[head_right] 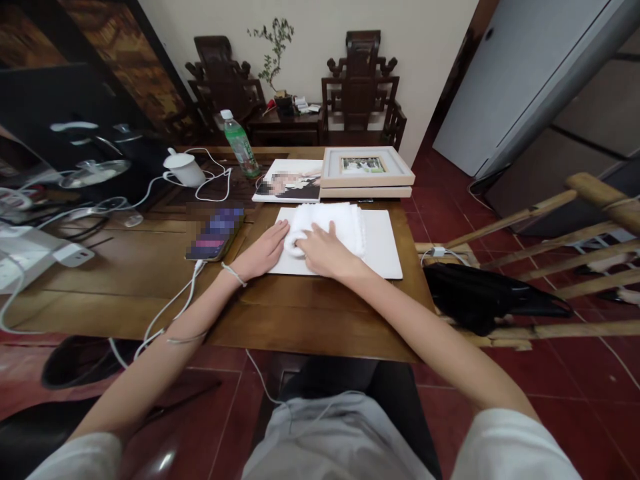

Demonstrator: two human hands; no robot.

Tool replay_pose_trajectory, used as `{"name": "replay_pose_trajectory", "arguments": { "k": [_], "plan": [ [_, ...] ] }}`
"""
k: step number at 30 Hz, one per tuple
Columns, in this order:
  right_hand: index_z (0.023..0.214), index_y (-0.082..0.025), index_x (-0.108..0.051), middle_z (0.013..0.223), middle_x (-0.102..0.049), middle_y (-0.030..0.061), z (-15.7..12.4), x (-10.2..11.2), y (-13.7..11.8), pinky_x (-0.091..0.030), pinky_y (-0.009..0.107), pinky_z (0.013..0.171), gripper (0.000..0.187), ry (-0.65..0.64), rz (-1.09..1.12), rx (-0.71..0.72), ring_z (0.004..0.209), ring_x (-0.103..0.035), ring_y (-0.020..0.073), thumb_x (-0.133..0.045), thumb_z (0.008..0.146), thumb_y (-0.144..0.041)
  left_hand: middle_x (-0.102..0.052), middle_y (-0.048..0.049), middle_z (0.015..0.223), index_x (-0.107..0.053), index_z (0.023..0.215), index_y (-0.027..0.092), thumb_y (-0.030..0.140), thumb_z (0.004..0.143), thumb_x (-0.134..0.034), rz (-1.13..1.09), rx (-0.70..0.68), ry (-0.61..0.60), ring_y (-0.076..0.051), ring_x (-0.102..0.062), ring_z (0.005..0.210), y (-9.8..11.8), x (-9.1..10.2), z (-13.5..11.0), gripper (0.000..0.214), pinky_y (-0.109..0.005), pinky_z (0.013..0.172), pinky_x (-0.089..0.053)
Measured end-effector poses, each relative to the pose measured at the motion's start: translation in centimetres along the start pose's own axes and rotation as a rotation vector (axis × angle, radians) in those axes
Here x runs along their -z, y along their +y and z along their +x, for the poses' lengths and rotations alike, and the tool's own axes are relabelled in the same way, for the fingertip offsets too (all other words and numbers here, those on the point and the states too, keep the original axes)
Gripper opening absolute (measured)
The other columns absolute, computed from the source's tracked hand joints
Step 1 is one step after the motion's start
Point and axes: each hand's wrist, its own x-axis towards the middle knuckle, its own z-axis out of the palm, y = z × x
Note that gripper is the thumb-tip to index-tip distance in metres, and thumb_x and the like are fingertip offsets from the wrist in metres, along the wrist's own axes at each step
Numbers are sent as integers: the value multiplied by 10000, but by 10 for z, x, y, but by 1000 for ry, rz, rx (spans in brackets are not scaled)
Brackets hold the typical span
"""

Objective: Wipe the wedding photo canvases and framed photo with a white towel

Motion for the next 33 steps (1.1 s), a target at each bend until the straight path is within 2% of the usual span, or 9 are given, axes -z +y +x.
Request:
{"name": "replay_pose_trajectory", "arguments": {
  "k": [4,7,9,12,17,22,26,30,33],
  "plan": [
    [1099,-129,-654,1396,-507,163,-43,4,-30,-220,633,1081,437,-49,36,80,1349,-348,339,-381,783,0,-323,-195,1536,-363,1422,26,264,957,-256,10,6,-13,-277,-232,1456,2,2,0,534,-468,1208,-196],
    [963,-145,-676,1245,-604,157,-62,11,-45,-287,609,1049,352,-83,96,102,1248,-455,327,-405,773,-26,-323,-199,1535,-367,1419,22,261,956,-258,6,13,-13,-276,-234,1456,4,3,-1,532,-461,1208,-198],
    [937,-151,-674,1142,-638,158,-63,15,-47,-328,581,1022,328,-100,134,67,1158,-522,309,-415,770,-38,-322,-192,1538,-367,1421,31,264,956,-264,2,13,-10,-277,-231,1457,4,3,-1,530,-469,1207,-198],
    [1044,-150,-662,1130,-638,176,-45,17,-36,-348,553,1004,379,-103,150,-26,1123,-551,308,-409,782,-44,-322,-194,1537,-364,1421,28,265,954,-271,-1,14,-11,-283,-232,1456,2,2,0,532,-481,1206,-194],
    [1150,-129,-630,1113,-647,193,8,12,-2,-378,550,958,442,-46,93,-104,1065,-582,318,-370,804,-39,-323,-188,1537,-383,1415,36,279,957,-268,-19,-1,-10,-280,-236,1456,2,2,0,531,-473,1208,-197],
    [1185,-122,-615,1257,-599,188,30,-3,3,-288,661,999,463,42,10,-142,1231,-453,360,-368,806,-26,-330,-182,1536,-388,1418,56,276,957,-274,-39,-8,-2,-280,-236,1457,2,3,0,523,-501,1203,-200],
    [1182,-153,-642,1422,-489,154,2,-10,-17,-206,686,1052,472,18,-28,-46,1335,-354,376,-373,815,-25,-320,-164,1545,-365,1435,68,261,940,-307,-35,-18,-12,-275,-228,1459,0,2,-1,534,-488,1207,-197],
    [1116,-160,-690,1446,-467,160,-43,-8,-44,-203,686,1066,427,-26,-3,65,1363,-330,389,-388,834,-53,-323,-165,1544,-361,1436,68,267,946,-295,-19,-19,-17,-273,-225,1460,-1,1,-1,533,-476,1208,-203],
    [1042,-163,-711,1427,-494,156,-64,-4,-53,-227,690,1053,396,-50,61,106,1354,-351,385,-396,827,-59,-318,-177,1543,-364,1428,44,258,949,-281,-2,3,-11,-274,-224,1460,1,1,0,531,-461,1210,-199]
  ]
}}
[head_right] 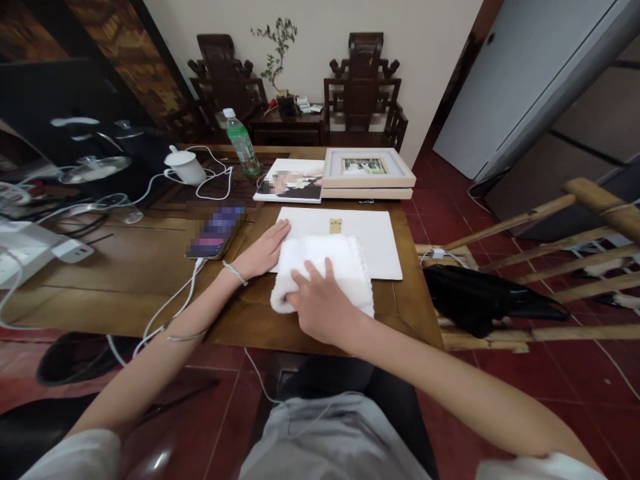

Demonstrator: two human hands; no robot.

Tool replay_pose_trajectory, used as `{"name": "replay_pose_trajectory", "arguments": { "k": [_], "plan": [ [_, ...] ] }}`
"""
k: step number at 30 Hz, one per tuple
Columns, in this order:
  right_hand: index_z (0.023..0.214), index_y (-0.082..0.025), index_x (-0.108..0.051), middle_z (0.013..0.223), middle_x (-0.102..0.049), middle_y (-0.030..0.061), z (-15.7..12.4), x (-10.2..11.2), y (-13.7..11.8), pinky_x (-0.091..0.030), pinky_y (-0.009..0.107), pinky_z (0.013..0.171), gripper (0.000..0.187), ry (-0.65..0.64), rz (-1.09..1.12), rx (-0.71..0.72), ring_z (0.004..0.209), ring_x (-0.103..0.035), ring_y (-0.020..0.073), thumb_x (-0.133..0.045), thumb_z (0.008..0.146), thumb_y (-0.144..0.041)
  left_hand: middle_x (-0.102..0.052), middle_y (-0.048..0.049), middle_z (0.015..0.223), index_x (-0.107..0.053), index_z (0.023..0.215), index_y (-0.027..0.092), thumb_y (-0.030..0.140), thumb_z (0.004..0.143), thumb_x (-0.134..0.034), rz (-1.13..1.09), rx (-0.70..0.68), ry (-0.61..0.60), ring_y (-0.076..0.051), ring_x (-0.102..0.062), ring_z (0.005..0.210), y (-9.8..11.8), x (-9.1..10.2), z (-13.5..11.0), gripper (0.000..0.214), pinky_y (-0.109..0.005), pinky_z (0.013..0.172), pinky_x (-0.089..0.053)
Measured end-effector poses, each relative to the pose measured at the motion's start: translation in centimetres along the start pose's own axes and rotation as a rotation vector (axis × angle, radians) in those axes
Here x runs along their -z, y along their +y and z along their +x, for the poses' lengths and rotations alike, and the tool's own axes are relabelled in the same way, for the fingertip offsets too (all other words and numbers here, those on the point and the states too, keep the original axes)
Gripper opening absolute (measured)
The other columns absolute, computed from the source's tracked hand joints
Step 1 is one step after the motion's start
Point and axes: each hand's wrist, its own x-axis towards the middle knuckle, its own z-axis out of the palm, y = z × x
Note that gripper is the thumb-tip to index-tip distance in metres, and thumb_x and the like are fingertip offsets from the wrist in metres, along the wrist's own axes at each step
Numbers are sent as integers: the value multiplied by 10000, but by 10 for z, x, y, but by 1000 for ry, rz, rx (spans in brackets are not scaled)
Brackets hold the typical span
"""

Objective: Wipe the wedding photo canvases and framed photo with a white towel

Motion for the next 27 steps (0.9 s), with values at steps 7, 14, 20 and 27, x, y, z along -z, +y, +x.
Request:
{"name": "replay_pose_trajectory", "arguments": {
  "k": [7,14,20,27],
  "plan": [
    [1103,-142,-661,1225,-630,169,36,10,40,-270,573,1072,416,49,23,-165,1263,-469,308,-413,785,-35,-322,-228,1527,-374,1408,-22,258,951,-276,2,21,-1,-289,-241,1453,2,0,1,545,-457,1211,-190],
    [1227,-108,-595,1414,-490,191,87,0,62,-213,734,1013,479,106,-49,-220,1334,-345,408,-385,803,-34,-320,-180,1542,-340,1447,52,324,962,-299,-157,78,111,-262,-285,1440,5,1,1,557,-442,1202,-207],
    [1100,-138,-653,1354,-562,147,63,3,30,-209,624,1087,411,34,36,51,1372,-327,330,-411,790,-18,-473,-131,1460,-477,1373,143,484,990,-289,-455,245,401,-249,-437,1355,10,7,3,546,-442,1160,-286],
    [977,-173,-667,1035,-688,131,22,32,22,-421,394,826,349,-68,93,25,905,-616,246,-413,771,-52,-512,-151,1422,-542,1317,95,503,990,-256,-299,147,283,-255,-450,1348,21,7,3,596,-434,1165,-292]
  ]
}}
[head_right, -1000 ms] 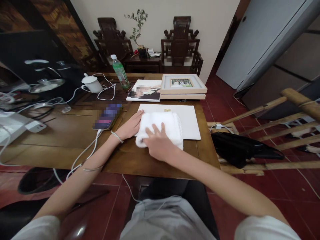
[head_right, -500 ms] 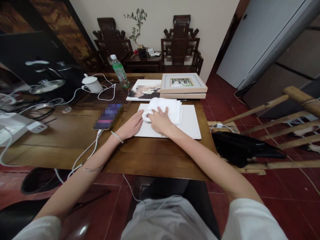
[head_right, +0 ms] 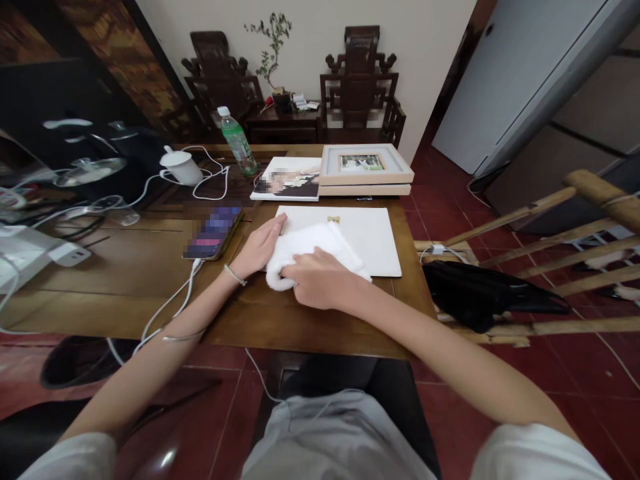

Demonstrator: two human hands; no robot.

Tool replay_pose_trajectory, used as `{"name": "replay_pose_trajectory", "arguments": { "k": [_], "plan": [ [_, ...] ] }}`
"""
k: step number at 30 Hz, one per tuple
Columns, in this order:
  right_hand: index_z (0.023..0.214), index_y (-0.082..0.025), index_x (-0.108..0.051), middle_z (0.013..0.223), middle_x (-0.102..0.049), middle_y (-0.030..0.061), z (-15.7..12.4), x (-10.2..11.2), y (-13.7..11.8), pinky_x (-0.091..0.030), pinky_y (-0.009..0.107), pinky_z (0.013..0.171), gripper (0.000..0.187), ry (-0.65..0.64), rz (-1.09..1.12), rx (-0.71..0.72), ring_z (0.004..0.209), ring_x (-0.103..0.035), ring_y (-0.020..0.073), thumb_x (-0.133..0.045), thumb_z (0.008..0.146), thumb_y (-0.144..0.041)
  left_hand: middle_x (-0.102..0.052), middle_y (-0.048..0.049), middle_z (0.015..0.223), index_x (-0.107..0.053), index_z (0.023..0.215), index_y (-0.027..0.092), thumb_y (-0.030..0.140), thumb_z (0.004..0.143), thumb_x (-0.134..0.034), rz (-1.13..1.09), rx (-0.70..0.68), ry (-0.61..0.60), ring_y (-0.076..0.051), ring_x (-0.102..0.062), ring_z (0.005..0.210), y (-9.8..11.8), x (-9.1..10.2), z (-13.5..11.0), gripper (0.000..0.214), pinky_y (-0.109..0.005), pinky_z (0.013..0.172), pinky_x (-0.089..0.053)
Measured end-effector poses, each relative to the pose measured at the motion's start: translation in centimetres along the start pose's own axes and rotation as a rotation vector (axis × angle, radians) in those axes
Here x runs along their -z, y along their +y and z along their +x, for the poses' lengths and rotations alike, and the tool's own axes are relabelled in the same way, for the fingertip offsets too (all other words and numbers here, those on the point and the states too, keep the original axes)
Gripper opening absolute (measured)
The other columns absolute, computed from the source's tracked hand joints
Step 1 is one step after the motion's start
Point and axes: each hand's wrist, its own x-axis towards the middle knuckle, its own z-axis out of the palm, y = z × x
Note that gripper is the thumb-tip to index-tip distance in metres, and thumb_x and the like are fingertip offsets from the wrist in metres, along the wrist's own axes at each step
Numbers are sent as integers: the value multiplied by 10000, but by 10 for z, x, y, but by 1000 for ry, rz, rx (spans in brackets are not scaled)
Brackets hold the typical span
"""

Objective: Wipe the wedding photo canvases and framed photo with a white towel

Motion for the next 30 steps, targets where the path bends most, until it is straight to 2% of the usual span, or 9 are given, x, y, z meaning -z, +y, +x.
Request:
{"name": "replay_pose_trajectory", "arguments": {
  "k": [2,5,9,12,15,18,20,23,30],
  "plan": [
    [985,-183,-668,972,-695,126,1,7,12,-413,357,711,363,-14,-15,-104,823,-618,246,-410,760,-63,-478,-155,1449,-528,1328,84,475,991,-244,73,-46,-83,-256,-406,1379,-3,-2,0,589,-439,1179,-267],
    [1064,-174,-661,983,-690,153,16,12,36,-401,346,660,392,28,-67,-235,853,-626,273,-395,789,-87,-414,-160,1494,-473,1373,71,421,979,-279,170,-97,-184,-259,-338,1417,-12,-4,0,562,-434,1192,-237],
    [1156,-184,-640,1121,-659,176,55,13,60,-442,376,724,403,89,-80,-351,975,-624,317,-399,835,-141,-364,-160,1525,-414,1410,65,341,960,-319,234,-124,-241,-275,-292,1436,-19,-5,0,536,-459,1194,-230],
    [1177,-194,-634,1209,-624,174,90,16,62,-461,403,792,385,111,-20,-429,1062,-604,337,-420,858,-192,-372,-164,1519,-423,1402,61,326,960,-325,242,-130,-240,-276,-308,1429,-16,-2,-1,524,-453,1193,-237],
    [1198,-192,-625,1267,-598,167,121,21,56,-462,413,844,387,101,51,-382,1115,-581,331,-423,869,-225,-419,-166,1486,-448,1380,66,313,962,-323,233,-152,-233,-272,-357,1404,-10,1,-1,501,-450,1176,-280],
    [1199,-177,-624,1285,-589,175,137,23,53,-462,427,858,395,92,78,-311,1115,-580,331,-407,881,-267,-466,-177,1444,-461,1364,59,302,964,-319,233,-173,-225,-270,-403,1374,-7,2,-1,489,-447,1159,-316],
    [1193,-172,-627,1287,-588,182,136,25,56,-463,431,854,399,102,70,-332,1114,-578,340,-421,871,-287,-456,-182,1452,-459,1365,51,307,966,-319,246,-176,-220,-271,-397,1378,-8,1,-1,495,-438,1166,-306],
    [1188,-175,-625,1273,-602,177,118,31,73,-458,403,843,398,95,34,-425,1115,-576,333,-432,847,-248,-406,-185,1491,-448,1373,42,321,966,-318,278,-159,-228,-276,-350,1408,-12,-1,-1,510,-437,1185,-267],
    [1140,-156,-630,1237,-624,161,31,36,147,-420,362,822,388,55,-112,-583,1092,-559,318,-406,824,-183,-379,-196,1506,-435,1375,23,315,963,-310,303,-153,-242,-266,-313,1428,-16,-3,-1,521,-419,1202,-228]
  ]
}}
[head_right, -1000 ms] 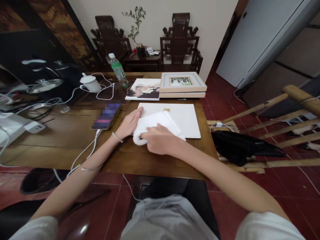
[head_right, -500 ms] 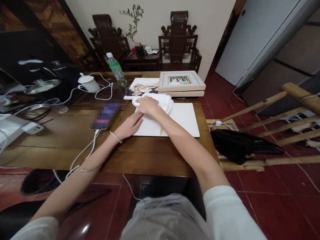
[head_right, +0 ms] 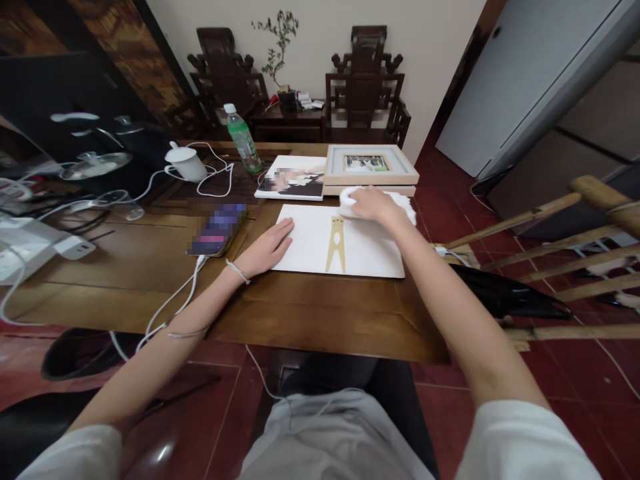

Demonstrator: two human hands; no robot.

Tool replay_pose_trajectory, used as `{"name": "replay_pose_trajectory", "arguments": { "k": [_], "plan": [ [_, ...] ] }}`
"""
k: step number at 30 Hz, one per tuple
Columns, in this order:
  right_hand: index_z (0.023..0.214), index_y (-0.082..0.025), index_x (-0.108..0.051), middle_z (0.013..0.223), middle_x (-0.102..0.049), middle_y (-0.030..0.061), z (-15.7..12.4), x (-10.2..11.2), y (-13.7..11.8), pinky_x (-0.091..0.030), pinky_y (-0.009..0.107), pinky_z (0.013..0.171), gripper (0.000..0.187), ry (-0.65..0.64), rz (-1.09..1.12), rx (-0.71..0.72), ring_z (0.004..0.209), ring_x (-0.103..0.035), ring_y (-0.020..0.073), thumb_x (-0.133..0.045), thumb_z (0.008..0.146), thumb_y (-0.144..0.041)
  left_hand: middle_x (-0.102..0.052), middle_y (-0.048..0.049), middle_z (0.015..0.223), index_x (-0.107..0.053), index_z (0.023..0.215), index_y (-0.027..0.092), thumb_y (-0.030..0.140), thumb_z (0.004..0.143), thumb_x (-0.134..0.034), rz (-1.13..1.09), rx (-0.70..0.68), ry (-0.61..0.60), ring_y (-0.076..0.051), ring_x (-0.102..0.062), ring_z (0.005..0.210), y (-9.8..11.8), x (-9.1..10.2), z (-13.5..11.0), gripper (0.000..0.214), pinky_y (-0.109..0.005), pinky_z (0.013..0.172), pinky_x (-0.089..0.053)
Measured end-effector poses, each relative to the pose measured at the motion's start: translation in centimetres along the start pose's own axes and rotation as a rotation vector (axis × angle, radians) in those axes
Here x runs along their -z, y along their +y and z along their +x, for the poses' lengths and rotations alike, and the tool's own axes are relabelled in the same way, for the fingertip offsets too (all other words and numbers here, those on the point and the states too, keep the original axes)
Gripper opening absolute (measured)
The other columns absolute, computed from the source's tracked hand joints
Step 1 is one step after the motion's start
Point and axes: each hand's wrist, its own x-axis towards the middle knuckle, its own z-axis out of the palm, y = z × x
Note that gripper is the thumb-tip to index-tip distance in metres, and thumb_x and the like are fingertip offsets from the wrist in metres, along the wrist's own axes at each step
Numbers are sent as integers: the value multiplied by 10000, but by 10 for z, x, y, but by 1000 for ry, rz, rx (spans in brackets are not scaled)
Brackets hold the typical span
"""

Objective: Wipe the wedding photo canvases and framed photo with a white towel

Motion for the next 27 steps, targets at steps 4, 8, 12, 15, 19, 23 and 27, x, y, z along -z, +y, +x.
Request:
{"name": "replay_pose_trajectory", "arguments": {
  "k": [4,8,12,15,19,23,27],
  "plan": [
    [995,-142,-653,1000,-679,150,-38,-12,27,-405,341,781,333,-9,-98,85,952,-594,293,-406,773,-116,-383,-175,1509,-431,1380,55,323,966,-309,-4,2,2,-258,-313,1428,1,1,-1,508,-429,1199,-235],
    [873,-164,-635,830,-671,122,-101,-20,12,-420,345,763,295,-29,-97,194,844,-614,270,-394,738,-63,-380,-182,1509,-432,1377,43,322,966,-302,0,10,-2,-261,-307,1431,2,2,-1,514,-426,1200,-233],
    [822,-214,-632,1138,-665,132,-160,-23,-5,-449,415,878,304,-22,12,300,1035,-611,300,-414,700,-40,-378,-179,1512,-435,1379,54,317,962,-310,-18,14,-5,-272,-301,1433,3,2,-1,508,-450,1196,-237],
    [813,-238,-641,1335,-581,99,-173,-27,-4,-414,477,998,310,-21,90,319,1232,-522,309,-438,684,-41,-382,-152,1516,-432,1386,92,316,962,-319,-29,14,1,-267,-304,1432,2,1,0,492,-465,1195,-240],
    [856,-204,-647,1411,-508,124,-142,-38,7,-337,511,1093,295,28,146,354,1343,-414,298,-457,686,-56,-371,-199,1510,-437,1369,33,311,962,-321,-28,13,-7,-277,-309,1429,1,1,0,507,-452,1197,-233],
    [927,-150,-648,1546,-322,140,-88,-46,17,-263,552,1129,265,85,160,367,1424,-255,343,-504,705,-131,-373,-201,1509,-437,1371,28,315,963,-314,-15,12,-15,-271,-306,1431,1,2,-1,514,-436,1201,-226],
    [1167,-137,-594,1532,-364,121,-48,-45,23,-253,571,1114,470,93,162,296,1420,-260,335,-439,724,-115,-377,-164,1516,-426,1388,72,335,968,-312,-22,16,-9,-255,-305,1432,1,3,-1,509,-439,1197,-235]
  ]
}}
